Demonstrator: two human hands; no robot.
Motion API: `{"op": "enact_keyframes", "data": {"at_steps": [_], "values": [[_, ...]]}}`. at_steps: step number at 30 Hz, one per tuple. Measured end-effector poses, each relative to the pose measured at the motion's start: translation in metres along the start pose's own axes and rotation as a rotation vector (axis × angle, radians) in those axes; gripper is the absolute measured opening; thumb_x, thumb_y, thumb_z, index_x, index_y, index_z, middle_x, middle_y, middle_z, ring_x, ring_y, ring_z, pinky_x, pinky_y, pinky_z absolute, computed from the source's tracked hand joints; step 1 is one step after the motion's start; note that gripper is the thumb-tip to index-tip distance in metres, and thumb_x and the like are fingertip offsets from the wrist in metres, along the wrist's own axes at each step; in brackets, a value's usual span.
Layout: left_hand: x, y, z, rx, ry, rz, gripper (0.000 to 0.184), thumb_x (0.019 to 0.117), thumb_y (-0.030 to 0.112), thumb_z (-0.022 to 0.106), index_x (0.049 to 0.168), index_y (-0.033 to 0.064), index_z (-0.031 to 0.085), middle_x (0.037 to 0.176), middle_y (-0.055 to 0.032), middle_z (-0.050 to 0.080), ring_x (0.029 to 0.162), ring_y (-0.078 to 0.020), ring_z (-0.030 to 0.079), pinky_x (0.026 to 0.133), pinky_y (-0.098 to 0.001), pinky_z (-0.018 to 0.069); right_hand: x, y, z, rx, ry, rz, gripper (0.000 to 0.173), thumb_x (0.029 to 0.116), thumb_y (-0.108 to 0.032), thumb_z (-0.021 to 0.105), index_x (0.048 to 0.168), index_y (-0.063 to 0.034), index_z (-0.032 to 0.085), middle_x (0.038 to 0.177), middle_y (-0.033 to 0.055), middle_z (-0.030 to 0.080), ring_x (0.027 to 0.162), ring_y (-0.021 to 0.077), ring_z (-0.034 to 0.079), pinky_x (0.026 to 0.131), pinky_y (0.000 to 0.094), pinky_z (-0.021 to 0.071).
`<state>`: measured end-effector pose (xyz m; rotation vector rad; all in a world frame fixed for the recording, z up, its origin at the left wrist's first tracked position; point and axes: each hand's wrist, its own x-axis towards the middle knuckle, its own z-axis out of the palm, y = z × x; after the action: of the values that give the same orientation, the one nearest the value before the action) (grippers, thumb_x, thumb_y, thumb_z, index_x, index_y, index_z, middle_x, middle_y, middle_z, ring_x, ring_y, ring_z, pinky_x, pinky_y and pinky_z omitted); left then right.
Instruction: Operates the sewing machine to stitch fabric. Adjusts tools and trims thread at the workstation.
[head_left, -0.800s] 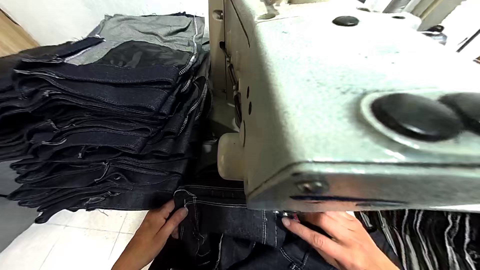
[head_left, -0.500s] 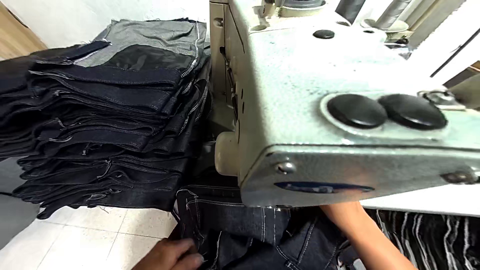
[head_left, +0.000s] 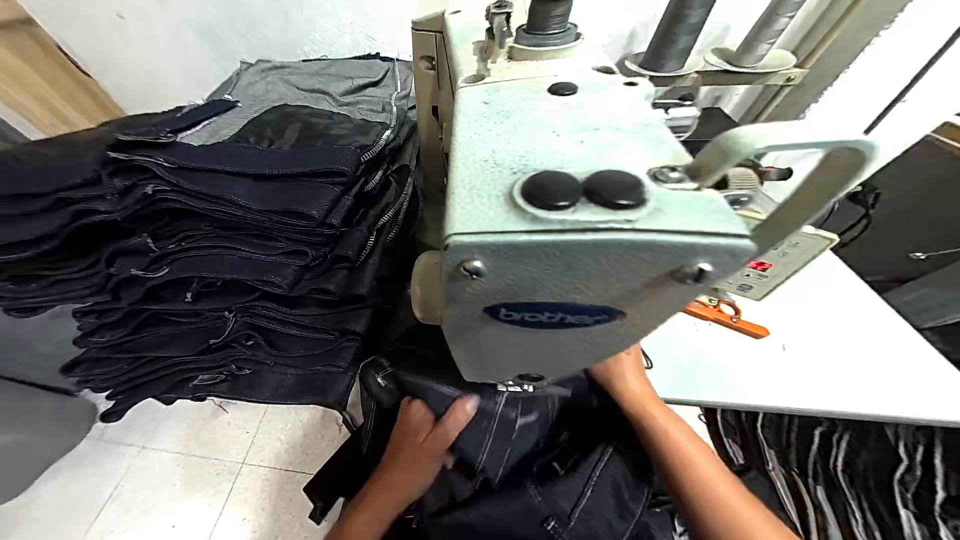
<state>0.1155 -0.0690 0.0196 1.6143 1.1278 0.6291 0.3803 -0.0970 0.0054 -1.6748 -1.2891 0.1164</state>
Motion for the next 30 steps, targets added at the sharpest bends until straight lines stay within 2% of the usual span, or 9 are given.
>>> {"op": "enact_keyframes", "data": {"at_steps": [2, 4, 6, 12, 18, 23, 26, 28, 30], "values": [[-0.024, -0.022, -0.021, -0.085, -0.113, 0.066, 0.046, 0.0942, 0.038, 0.069, 0.117, -0.0006, 0.062, 0.090, 0.0017, 0.073, 0.072, -0.0025, 0.069, 0.063, -0.0251, 0.0600, -0.039, -0.002, 0.003, 0.080, 0.016, -0.034, 0.013, 0.0875, -0.013, 0.066, 0.096, -0.0040, 0.071, 0.079, 0.0023, 0.070, 0.068, 0.0096, 0.067, 0.063, 0.0330, 0.0572], [-0.046, -0.045, -0.033, -0.104, -0.158, 0.156, 0.042, 0.0942, 0.025, 0.071, 0.122, -0.0048, 0.061, 0.105, 0.0018, 0.074, 0.096, 0.0016, 0.069, 0.089, -0.0238, 0.0585, -0.080, -0.007, 0.005, 0.187, 0.038, -0.151, 0.016, 0.0962, -0.017, 0.062, 0.099, -0.0043, 0.070, 0.092, 0.0029, 0.075, 0.083, 0.0049, 0.071, 0.073, 0.0236, 0.0602], [-0.061, -0.064, -0.032, -0.153, -0.127, 0.213, 0.033, 0.0945, 0.020, 0.070, 0.118, -0.0020, 0.065, 0.106, 0.0058, 0.075, 0.102, 0.0039, 0.068, 0.098, -0.0240, 0.0560, -0.101, -0.018, -0.004, 0.248, 0.022, -0.261, 0.014, 0.1036, -0.021, 0.057, 0.104, -0.0093, 0.066, 0.106, 0.0026, 0.074, 0.101, 0.0045, 0.070, 0.087, 0.0200, 0.0588], [-0.073, -0.073, -0.031, -0.262, -0.002, 0.176, 0.017, 0.0959, 0.019, 0.068, 0.111, 0.0108, 0.068, 0.098, 0.0137, 0.075, 0.091, 0.0041, 0.070, 0.087, -0.0222, 0.0599, -0.088, -0.062, -0.016, 0.519, -0.257, -0.039, 0.017, 0.0963, -0.019, 0.068, 0.108, -0.0061, 0.067, 0.091, -0.0041, 0.075, 0.073, -0.0004, 0.069, 0.062, 0.0171, 0.0591], [-0.067, -0.072, -0.043, -0.034, -0.152, 0.114, 0.033, 0.1010, 0.036, 0.061, 0.105, 0.0042, 0.069, 0.082, 0.0041, 0.072, 0.064, -0.0013, 0.067, 0.057, -0.0236, 0.0584, -0.067, -0.064, -0.007, 0.115, -0.217, -0.191, 0.013, 0.0903, -0.027, 0.068, 0.091, -0.0196, 0.078, 0.083, -0.0106, 0.071, 0.078, -0.0036, 0.062, 0.069, 0.0138, 0.0502], [-0.074, 0.002, -0.078, 0.835, -0.349, -0.103, 0.065, 0.1038, 0.053, 0.048, 0.087, -0.0055, 0.072, 0.083, -0.0273, 0.071, 0.085, -0.0497, 0.071, 0.075, -0.0694, 0.0525, -0.054, -0.062, -0.009, -0.143, -0.199, -0.327, 0.016, 0.0890, -0.026, 0.063, 0.088, -0.0210, 0.078, 0.085, -0.0053, 0.070, 0.085, 0.0049, 0.065, 0.076, 0.0175, 0.0519], [-0.076, 0.038, -0.067, 0.630, -0.120, 0.223, 0.032, 0.0996, 0.031, 0.064, 0.101, -0.0002, 0.072, 0.077, -0.0140, 0.071, 0.065, -0.0311, 0.070, 0.058, -0.0514, 0.0565, -0.054, -0.060, -0.009, -0.124, -0.197, -0.341, 0.016, 0.0912, -0.024, 0.062, 0.089, -0.0174, 0.077, 0.084, -0.0042, 0.071, 0.083, 0.0019, 0.065, 0.075, 0.0142, 0.0519], [-0.062, 0.043, -0.038, 0.279, -0.221, 0.275, 0.041, 0.0992, 0.024, 0.066, 0.131, -0.0013, 0.060, 0.094, -0.0096, 0.074, 0.071, -0.0183, 0.071, 0.063, -0.0383, 0.0601, -0.057, -0.059, -0.007, -0.096, -0.153, -0.351, 0.016, 0.0933, -0.023, 0.063, 0.090, -0.0154, 0.076, 0.086, -0.0014, 0.071, 0.085, 0.0035, 0.066, 0.079, 0.0146, 0.0516], [-0.049, 0.037, -0.007, 0.038, -0.268, 0.228, 0.045, 0.0983, 0.020, 0.068, 0.135, -0.0029, 0.058, 0.103, -0.0137, 0.073, 0.076, -0.0182, 0.072, 0.070, -0.0363, 0.0622, -0.062, -0.056, -0.003, -0.063, -0.096, -0.347, 0.015, 0.0943, -0.022, 0.064, 0.091, -0.0138, 0.075, 0.088, 0.0002, 0.072, 0.089, 0.0040, 0.066, 0.082, 0.0149, 0.0522]]}}
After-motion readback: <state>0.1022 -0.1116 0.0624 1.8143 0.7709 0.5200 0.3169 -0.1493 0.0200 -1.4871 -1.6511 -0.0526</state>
